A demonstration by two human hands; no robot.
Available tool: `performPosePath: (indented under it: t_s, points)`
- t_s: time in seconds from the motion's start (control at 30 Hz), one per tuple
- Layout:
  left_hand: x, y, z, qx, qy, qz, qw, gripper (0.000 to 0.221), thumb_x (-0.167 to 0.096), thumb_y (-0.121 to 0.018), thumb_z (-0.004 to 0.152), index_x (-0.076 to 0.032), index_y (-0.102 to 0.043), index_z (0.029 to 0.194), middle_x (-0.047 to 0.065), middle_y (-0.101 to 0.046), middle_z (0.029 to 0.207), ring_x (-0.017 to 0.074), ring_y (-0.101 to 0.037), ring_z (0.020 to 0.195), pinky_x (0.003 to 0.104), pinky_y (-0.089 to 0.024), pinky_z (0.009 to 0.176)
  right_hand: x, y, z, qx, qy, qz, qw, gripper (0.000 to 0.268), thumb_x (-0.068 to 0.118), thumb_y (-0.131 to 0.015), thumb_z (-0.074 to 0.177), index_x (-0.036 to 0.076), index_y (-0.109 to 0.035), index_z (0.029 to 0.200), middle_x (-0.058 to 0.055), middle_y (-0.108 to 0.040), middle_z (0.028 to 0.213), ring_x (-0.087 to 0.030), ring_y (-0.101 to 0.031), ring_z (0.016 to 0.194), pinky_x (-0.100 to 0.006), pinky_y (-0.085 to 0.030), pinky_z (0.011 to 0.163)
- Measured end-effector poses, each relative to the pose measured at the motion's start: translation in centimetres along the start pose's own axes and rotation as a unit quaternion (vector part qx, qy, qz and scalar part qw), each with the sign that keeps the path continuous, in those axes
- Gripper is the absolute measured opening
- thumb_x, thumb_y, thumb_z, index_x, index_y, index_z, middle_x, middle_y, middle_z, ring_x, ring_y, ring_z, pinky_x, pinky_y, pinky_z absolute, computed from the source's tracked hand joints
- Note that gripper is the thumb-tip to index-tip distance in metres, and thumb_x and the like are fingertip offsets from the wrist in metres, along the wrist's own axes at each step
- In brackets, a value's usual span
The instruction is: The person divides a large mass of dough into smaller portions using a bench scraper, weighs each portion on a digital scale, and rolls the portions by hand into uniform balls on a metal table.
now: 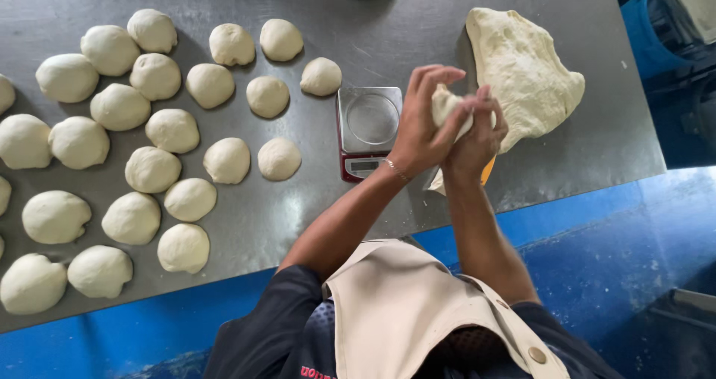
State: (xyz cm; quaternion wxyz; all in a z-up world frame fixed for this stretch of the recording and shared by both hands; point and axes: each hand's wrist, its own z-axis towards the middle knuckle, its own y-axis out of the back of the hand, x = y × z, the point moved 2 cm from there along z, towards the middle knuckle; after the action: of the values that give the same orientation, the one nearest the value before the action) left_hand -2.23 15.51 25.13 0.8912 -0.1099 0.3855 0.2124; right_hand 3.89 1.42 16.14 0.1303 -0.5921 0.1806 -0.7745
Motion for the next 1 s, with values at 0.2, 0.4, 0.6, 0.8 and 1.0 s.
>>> performPosePath:
  t_s: [0.2, 0.4, 0.6, 0.8, 1.0]
  points:
    - [5.4, -0.1, 3.2, -0.168, 0.21, -0.21, 0.94, 0.015, -0.018, -0.061, 0.107, -0.004, -0.061, 0.112, 0.009, -0.065, 0.096, 0.0156, -0.059, 0.083, 0.032, -0.052, 0.075, 9.1, -8.1, 2.2, 0.256, -0.054, 0.125, 0.957, 0.049, 0.052, -0.051, 0.099, 0.006, -0.059, 0.112, -0.008, -0.067, 0.112, -0.017, -0.067, 0.109, -0.03, -0.055, 0.103]
    - [4.5, 1.7, 0.5, 0.038, 0.111, -0.034, 0.993, 0.025, -0.032, -0.059, 0.108, -0.01, -0.065, 0.116, 0.01, -0.065, 0.112, 0.0219, -0.059, 0.105, 0.038, -0.047, 0.094, 3.5, -8.2, 3.2, 0.07, -0.213, 0.134, 0.965, 0.034, 0.038, -0.058, 0.108, 0.006, -0.061, 0.097, -0.007, -0.063, 0.091, -0.018, -0.064, 0.083, -0.034, -0.056, 0.079]
    - [3.3, 2.3, 1.3, 0.013, 0.102, -0.016, 0.995, 0.034, -0.027, -0.068, 0.097, -0.011, -0.061, 0.125, 0.012, -0.061, 0.115, 0.0218, -0.062, 0.098, 0.033, -0.055, 0.084, -2.2, -5.0, 2.4, 0.126, -0.052, 0.084, 0.987, 0.043, 0.013, -0.068, 0.118, 0.011, -0.052, 0.078, 0.0, -0.053, 0.073, -0.008, -0.053, 0.066, -0.027, -0.045, 0.06]
    - [11.6, 3.0, -0.4, -0.15, 0.273, -0.165, 0.936, 0.017, -0.022, -0.06, 0.107, -0.006, -0.067, 0.105, 0.006, -0.066, 0.09, 0.0132, -0.061, 0.082, 0.03, -0.052, 0.071, -0.9, -6.6, 4.7, 0.324, -0.11, -0.034, 0.939, 0.038, 0.034, -0.049, 0.117, 0.002, -0.063, 0.102, -0.007, -0.062, 0.091, -0.013, -0.059, 0.082, -0.028, -0.05, 0.078]
    - [13.3, 3.3, -5.1, 0.002, 0.361, -0.013, 0.933, 0.043, -0.042, -0.047, 0.11, -0.005, -0.065, 0.098, 0.009, -0.065, 0.084, 0.0182, -0.065, 0.084, 0.032, -0.051, 0.077, -6.6, -6.3, -1.0, -0.027, -0.389, 0.121, 0.913, 0.04, 0.043, -0.045, 0.103, 0.007, -0.063, 0.103, -0.007, -0.067, 0.096, -0.02, -0.069, 0.089, -0.037, -0.059, 0.085]
